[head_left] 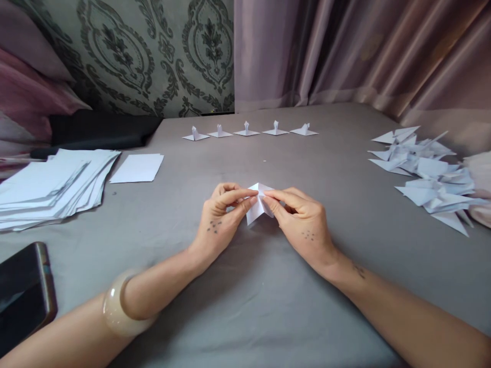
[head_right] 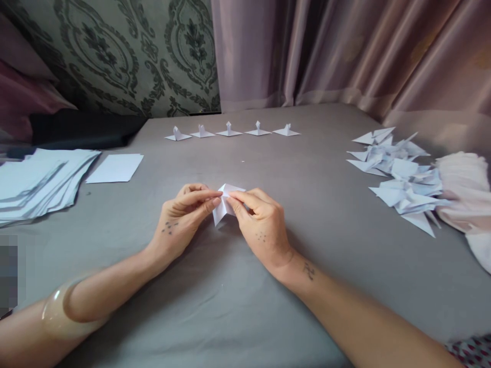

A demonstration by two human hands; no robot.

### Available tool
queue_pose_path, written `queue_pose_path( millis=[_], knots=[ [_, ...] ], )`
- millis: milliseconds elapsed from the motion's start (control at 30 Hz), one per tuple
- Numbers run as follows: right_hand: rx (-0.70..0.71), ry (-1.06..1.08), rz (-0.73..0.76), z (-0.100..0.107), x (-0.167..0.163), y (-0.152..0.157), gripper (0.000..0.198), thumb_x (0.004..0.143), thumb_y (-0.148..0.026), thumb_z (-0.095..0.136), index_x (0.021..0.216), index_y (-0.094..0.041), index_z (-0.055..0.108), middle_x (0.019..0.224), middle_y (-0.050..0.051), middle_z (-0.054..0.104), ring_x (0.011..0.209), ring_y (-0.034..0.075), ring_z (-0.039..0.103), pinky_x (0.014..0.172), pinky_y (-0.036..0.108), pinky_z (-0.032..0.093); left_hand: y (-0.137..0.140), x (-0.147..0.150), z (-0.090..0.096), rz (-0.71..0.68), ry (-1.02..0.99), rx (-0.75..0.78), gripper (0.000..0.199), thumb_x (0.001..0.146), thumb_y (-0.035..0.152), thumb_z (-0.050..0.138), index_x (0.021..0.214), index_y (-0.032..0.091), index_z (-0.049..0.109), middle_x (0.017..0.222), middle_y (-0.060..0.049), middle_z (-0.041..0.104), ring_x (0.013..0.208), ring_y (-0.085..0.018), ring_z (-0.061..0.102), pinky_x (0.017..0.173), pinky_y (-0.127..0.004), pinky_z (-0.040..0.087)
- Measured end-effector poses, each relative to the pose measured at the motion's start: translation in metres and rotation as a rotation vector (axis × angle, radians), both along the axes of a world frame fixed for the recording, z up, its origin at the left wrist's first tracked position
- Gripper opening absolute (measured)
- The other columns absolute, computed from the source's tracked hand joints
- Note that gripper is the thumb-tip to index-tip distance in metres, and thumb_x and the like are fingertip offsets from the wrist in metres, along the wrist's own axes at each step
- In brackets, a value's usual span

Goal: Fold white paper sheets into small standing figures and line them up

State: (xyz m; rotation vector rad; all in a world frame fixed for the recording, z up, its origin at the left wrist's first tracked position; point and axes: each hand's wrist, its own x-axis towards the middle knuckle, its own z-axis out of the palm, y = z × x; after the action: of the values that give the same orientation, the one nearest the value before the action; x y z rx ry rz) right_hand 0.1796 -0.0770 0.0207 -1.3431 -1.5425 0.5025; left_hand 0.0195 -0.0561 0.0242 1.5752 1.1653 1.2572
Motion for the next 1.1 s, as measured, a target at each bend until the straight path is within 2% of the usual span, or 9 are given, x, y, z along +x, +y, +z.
queue_pose_path(
  millis=[233, 400, 633, 1100],
  knots=[
    [0.0, -0.016, 0.002, -0.0008, 0.0003, -0.0013, 0.018, 0.089, -0.032, 0.06, 0.098, -0.027, 0.075, 0.088, 0.002, 0.068, 0.071, 0.013, 0.062, 0.069, 0.029, 0.053, -0.0002, 0.0003, 0.0018, -0.043, -0.053, -0.086, 0.011, 0.082, 0.029, 0.069, 0.087, 0.024, 0.077, 0.093, -0.004, 0.064, 0.082, -0.014, 0.057, 0.071, -0.025, 0.045],
    [-0.045, -0.021, 0.035, -0.0029, 0.0002, -0.003, 0.025, 0.091, -0.034, 0.056, 0.111, -0.031, 0.071, 0.094, 0.002, 0.066, 0.072, 0.013, 0.063, 0.061, 0.027, 0.055, 0.0, -0.0001, 0.0025, -0.024, -0.036, -0.045, 0.01, 0.08, 0.029, 0.071, 0.086, 0.023, 0.077, 0.092, -0.004, 0.064, 0.082, -0.014, 0.057, 0.072, -0.026, 0.045],
    [-0.012, -0.092, 0.078, -0.0016, 0.0004, -0.0051, 0.028, 0.094, -0.026, 0.051, 0.115, -0.031, 0.069, 0.09, 0.002, 0.066, 0.073, 0.012, 0.064, 0.061, 0.025, 0.053, -0.0003, -0.0001, 0.0026, -0.003, -0.04, -0.012, 0.01, 0.081, 0.023, 0.069, 0.087, 0.024, 0.077, 0.092, -0.003, 0.063, 0.082, -0.014, 0.057, 0.074, -0.026, 0.045],
    [0.008, -0.089, 0.02, 0.0003, -0.0038, -0.0055, 0.017, 0.091, -0.028, 0.056, 0.099, -0.026, 0.071, 0.093, 0.002, 0.068, 0.07, 0.013, 0.066, 0.058, 0.025, 0.055, 0.0011, 0.0007, -0.0003, -0.021, 0.007, 0.045, 0.008, 0.083, 0.022, 0.067, 0.087, 0.023, 0.074, 0.092, -0.003, 0.061, 0.085, -0.013, 0.057, 0.08, -0.027, 0.045]
  ],
)
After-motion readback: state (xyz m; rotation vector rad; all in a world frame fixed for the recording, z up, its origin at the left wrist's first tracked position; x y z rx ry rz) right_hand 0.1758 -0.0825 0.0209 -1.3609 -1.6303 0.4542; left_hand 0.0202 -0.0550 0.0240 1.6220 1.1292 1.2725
